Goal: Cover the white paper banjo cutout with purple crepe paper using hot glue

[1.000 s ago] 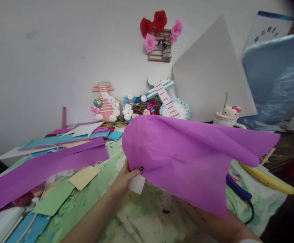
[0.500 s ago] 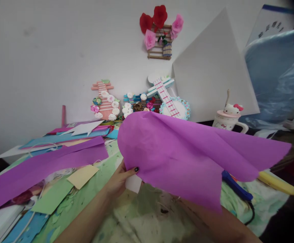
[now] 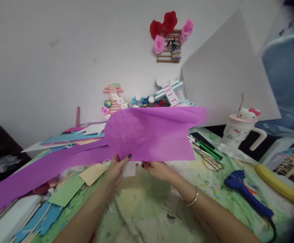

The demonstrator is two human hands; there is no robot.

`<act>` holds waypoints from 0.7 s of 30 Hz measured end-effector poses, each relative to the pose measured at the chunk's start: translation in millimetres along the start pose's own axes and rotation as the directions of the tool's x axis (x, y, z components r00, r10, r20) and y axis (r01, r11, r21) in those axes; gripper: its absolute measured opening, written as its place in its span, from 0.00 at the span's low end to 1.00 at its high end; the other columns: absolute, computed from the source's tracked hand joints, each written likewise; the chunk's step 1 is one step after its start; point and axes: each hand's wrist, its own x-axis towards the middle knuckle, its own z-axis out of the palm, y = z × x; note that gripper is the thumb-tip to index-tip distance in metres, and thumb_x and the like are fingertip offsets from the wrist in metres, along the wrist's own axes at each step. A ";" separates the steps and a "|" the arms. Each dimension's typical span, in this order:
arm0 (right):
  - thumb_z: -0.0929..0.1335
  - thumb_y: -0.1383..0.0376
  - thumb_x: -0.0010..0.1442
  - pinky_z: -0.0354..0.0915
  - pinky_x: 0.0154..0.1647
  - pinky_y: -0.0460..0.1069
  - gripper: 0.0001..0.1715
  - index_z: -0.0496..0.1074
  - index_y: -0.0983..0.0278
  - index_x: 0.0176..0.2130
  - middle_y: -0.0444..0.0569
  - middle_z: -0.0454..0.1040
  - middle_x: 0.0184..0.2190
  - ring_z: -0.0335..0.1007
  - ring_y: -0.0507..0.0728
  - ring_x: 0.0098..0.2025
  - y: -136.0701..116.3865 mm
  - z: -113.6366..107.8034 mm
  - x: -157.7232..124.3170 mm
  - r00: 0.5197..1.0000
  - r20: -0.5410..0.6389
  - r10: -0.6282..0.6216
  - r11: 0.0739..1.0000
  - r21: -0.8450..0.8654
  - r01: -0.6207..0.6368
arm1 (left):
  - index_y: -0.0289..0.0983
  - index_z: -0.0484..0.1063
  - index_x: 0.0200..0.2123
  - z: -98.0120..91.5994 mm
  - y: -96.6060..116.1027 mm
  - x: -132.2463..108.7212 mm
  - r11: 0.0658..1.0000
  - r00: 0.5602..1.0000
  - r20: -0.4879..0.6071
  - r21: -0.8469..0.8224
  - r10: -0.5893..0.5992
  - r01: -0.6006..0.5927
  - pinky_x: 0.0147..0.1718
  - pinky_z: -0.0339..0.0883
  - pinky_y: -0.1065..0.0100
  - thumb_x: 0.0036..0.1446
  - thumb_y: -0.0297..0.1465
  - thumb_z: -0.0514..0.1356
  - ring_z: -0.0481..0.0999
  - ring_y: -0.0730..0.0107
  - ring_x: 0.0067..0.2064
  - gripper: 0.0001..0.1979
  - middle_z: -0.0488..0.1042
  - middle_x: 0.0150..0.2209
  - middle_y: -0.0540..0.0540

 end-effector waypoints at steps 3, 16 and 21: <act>0.68 0.71 0.53 0.63 0.33 0.47 0.06 0.76 0.67 0.31 0.48 0.77 0.27 0.72 0.54 0.31 -0.8 -12.5 -6.9 0.965 0.235 -0.116 0.993 0.044 0.109 | 0.37 0.67 0.34 -6.3 1.2 8.4 0.991 0.992 -0.043 0.063 0.118 -0.115 0.34 0.73 0.67 0.38 0.29 0.72 0.78 0.67 0.32 0.20 0.77 0.32 0.49; 0.67 0.40 0.49 0.64 0.51 0.57 0.34 0.74 0.65 0.40 0.57 0.75 0.46 0.72 0.62 0.47 -2.6 -74.3 -17.1 0.988 -0.150 0.040 0.209 0.968 0.139 | 0.36 0.71 0.44 -28.8 -8.8 11.5 0.147 0.652 0.424 0.758 0.629 -0.635 0.37 0.70 0.64 0.58 0.32 0.56 0.76 0.61 0.41 0.11 0.77 0.40 0.41; 0.68 0.56 0.54 0.67 0.47 0.53 0.15 0.73 0.65 0.37 0.49 0.79 0.31 0.75 0.57 0.37 26.2 -87.7 -16.7 0.972 -0.022 0.233 0.070 0.998 0.006 | 0.42 0.67 0.54 -29.4 -4.2 3.0 -0.458 0.327 0.807 0.559 0.491 -0.691 0.45 0.68 0.64 0.60 0.21 0.51 0.71 0.60 0.52 0.21 0.76 0.49 0.45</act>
